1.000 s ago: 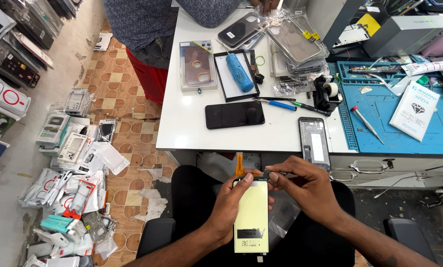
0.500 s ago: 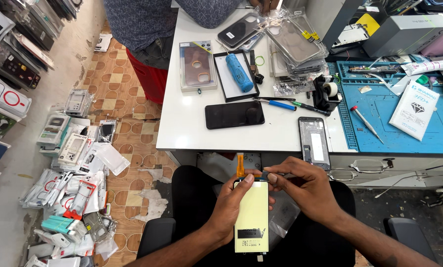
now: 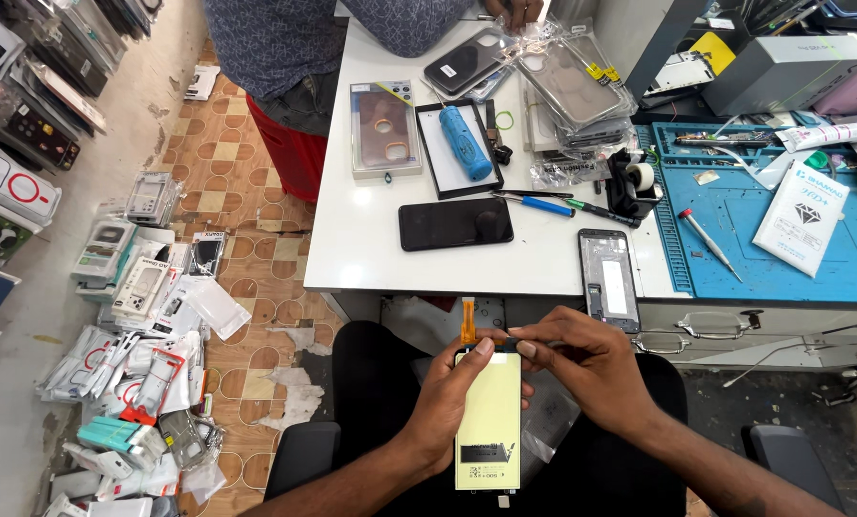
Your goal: The person sits at a repair bench and works on a replacement phone display assembly, peeling its protective film and pressing the flex cable, then places it on the bench and applies tape to a disassembled phone frame. At the end the person holds the phone frame and applies adhesive from a glue bottle onto it.
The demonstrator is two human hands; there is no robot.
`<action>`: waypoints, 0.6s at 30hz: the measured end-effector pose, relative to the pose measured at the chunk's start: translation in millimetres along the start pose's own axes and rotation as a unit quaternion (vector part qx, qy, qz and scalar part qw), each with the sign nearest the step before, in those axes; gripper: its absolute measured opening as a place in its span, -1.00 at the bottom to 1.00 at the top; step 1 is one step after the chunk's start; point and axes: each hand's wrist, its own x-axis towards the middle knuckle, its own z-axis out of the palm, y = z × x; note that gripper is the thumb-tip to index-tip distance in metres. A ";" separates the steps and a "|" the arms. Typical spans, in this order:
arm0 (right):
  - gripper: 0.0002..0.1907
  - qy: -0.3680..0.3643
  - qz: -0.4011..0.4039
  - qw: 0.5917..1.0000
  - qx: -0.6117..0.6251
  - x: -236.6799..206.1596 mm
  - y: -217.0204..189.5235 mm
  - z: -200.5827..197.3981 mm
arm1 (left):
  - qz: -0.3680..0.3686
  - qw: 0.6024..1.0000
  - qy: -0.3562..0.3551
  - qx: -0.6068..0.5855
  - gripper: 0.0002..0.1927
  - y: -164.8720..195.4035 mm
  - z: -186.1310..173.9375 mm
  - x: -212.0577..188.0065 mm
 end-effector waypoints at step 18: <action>-0.74 -0.003 0.049 0.999 -0.022 5.1 -11.0 0.2 | -0.022 1.000 0.015 -0.007 -0.51 0.9 3.6 1.7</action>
